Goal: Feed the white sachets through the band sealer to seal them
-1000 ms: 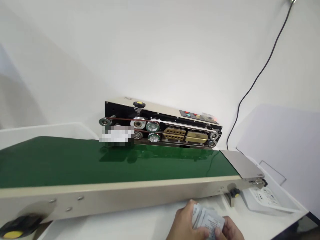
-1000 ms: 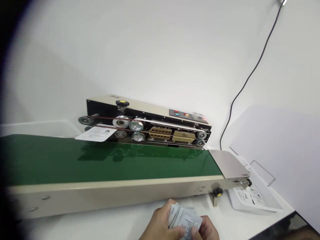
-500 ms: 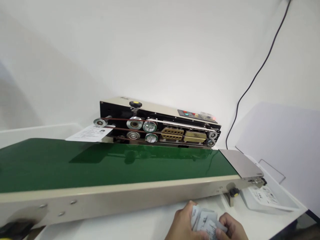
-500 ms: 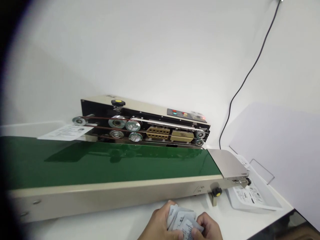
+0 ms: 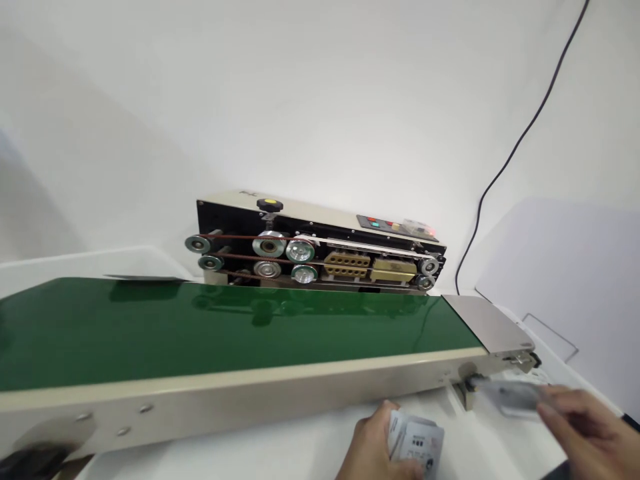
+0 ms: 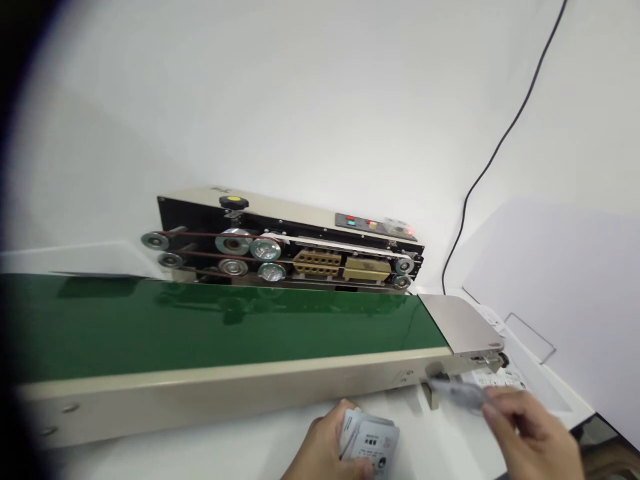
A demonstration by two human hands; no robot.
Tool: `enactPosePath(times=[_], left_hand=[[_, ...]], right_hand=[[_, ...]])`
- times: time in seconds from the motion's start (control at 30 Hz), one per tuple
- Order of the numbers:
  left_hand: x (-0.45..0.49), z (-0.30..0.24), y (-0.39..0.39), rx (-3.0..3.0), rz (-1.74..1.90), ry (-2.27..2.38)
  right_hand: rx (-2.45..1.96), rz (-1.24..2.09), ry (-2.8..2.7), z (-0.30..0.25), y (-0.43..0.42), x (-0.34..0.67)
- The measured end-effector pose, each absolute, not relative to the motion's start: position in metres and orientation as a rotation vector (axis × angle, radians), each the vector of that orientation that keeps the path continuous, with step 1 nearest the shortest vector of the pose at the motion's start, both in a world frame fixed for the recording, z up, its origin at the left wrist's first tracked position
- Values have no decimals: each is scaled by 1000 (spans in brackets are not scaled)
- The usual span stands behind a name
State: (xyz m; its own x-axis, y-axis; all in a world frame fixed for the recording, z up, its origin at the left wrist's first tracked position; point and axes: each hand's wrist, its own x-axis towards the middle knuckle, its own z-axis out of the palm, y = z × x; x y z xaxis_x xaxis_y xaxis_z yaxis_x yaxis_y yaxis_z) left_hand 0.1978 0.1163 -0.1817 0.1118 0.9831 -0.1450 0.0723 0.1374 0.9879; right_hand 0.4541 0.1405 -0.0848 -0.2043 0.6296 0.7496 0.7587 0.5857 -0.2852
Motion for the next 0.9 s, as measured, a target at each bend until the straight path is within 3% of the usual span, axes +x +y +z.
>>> enactPosePath(times=[0.17, 0.33, 0.9], left_hand=[[198, -179, 115, 1227, 957, 1254], [196, -182, 116, 1206, 939, 1211], [195, -190, 118, 1229, 914, 1247]], right_hand=[[-673, -1153, -1857, -31, 193, 436], [-514, -1530, -1912, -32, 263, 429], [-789, -1406, -2233, -56, 324, 414]])
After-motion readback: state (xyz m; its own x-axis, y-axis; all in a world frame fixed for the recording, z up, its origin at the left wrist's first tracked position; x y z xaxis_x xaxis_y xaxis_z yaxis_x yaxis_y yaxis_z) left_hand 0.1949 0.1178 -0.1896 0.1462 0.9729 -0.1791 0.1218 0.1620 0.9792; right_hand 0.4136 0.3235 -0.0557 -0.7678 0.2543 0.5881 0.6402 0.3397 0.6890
